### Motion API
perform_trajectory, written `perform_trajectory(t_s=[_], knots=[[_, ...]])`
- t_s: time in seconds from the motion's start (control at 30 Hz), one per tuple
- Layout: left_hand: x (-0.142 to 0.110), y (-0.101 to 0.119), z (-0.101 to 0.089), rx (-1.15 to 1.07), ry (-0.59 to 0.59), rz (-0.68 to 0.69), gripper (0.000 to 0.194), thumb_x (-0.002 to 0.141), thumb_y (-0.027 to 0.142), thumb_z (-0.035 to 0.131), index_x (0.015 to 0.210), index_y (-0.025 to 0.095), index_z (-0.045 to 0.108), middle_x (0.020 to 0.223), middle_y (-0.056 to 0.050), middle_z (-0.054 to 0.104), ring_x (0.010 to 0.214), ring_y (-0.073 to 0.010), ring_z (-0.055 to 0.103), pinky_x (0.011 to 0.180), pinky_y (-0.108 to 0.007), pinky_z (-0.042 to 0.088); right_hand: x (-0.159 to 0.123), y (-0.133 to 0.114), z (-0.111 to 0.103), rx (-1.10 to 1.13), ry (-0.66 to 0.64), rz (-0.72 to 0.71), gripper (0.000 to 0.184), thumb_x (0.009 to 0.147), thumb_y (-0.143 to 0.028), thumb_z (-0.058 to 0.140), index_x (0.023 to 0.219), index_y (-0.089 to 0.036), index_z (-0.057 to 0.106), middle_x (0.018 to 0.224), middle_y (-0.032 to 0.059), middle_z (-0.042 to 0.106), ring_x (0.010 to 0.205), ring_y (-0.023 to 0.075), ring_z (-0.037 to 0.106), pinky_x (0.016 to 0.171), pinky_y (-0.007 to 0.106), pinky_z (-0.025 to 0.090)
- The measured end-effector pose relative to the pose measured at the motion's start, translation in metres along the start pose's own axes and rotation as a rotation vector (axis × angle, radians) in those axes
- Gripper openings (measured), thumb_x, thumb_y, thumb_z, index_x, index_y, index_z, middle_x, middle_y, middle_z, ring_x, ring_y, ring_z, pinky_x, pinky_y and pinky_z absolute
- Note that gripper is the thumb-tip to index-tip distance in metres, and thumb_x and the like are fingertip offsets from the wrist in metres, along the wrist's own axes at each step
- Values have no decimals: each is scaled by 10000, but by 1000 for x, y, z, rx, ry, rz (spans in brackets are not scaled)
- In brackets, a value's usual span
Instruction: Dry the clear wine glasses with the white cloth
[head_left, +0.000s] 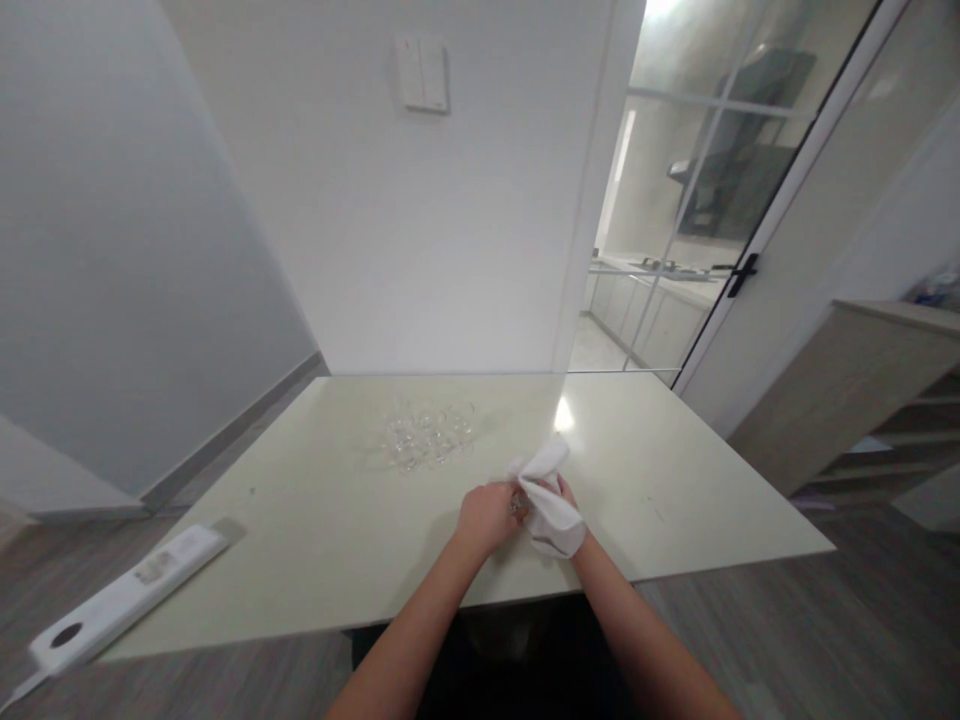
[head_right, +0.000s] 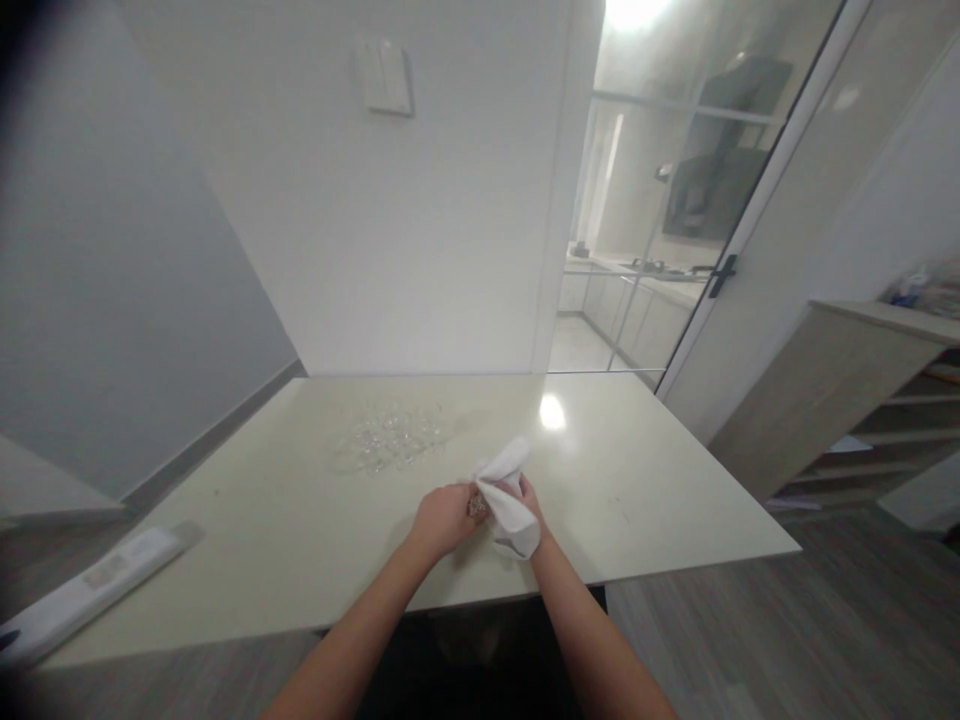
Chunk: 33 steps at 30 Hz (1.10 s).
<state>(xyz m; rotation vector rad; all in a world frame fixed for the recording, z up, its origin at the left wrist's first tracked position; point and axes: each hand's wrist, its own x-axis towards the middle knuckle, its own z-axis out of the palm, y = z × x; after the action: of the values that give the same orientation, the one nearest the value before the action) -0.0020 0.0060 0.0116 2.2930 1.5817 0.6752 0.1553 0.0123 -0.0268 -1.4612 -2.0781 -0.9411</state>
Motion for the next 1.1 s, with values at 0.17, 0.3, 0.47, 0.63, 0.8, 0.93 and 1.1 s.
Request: perform_trajectory(t_s=[0.17, 0.3, 0.47, 0.63, 0.8, 0.93, 1.1], knots=[[-8, -2, 5, -157, 115, 189, 154, 724, 181, 571, 873, 194, 612, 898, -109, 632, 856, -244, 583, 768, -336, 431, -2, -1, 12, 1645, 53, 934, 268, 784, -390, 626, 887, -146, 664, 676, 12, 712, 521, 143, 619, 501, 223, 481], [-18, -13, 14, -439, 198, 217, 276, 699, 241, 585, 971, 194, 584, 960, -77, 602, 844, -193, 558, 745, -287, 447, 1, -3, 14, 1959, -79, 1242, 360, 683, -454, 694, 894, -174, 614, 723, -3, 682, 607, 154, 601, 577, 252, 474], [-12, -32, 16, -704, 244, 4, 210, 709, 386, 562, 717, 178, 542, 670, 4, 536, 641, -149, 481, 589, -240, 385, -4, -16, 3, 1776, -104, 963, 526, 586, -320, 783, 1050, -194, 569, 927, 26, 685, 796, 187, 628, 721, 284, 504], [-6, -37, 11, -878, 332, -196, 353, 829, 488, 418, 690, 181, 523, 639, 10, 518, 620, -141, 480, 585, -238, 389, -5, -23, -1, 1723, -105, 887, 547, 602, -301, 783, 1092, -208, 559, 1000, 37, 674, 884, 196, 619, 791, 296, 497], [-17, -26, 18, -683, 327, -51, 230, 826, 419, 510, 863, 194, 542, 619, 48, 459, 544, -112, 422, 548, -219, 342, -3, -18, 5, 1894, -77, 1127, 431, 722, -416, 674, 1076, -203, 551, 886, 27, 688, 753, 176, 629, 692, 288, 513], [-12, -33, 22, -685, 372, -138, 264, 877, 403, 425, 738, 197, 514, 639, 27, 493, 610, -137, 472, 595, -238, 368, -5, -21, 2, 1775, -118, 950, 555, 617, -319, 774, 1116, -211, 555, 977, 31, 683, 856, 188, 627, 807, 306, 497], [-3, -39, 20, -729, 353, -224, 333, 876, 462, 401, 716, 199, 527, 653, 8, 531, 650, -163, 497, 621, -259, 390, -4, -23, 1, 1722, -113, 911, 586, 590, -301, 793, 1128, -224, 572, 1021, 22, 682, 904, 189, 623, 856, 304, 478]])
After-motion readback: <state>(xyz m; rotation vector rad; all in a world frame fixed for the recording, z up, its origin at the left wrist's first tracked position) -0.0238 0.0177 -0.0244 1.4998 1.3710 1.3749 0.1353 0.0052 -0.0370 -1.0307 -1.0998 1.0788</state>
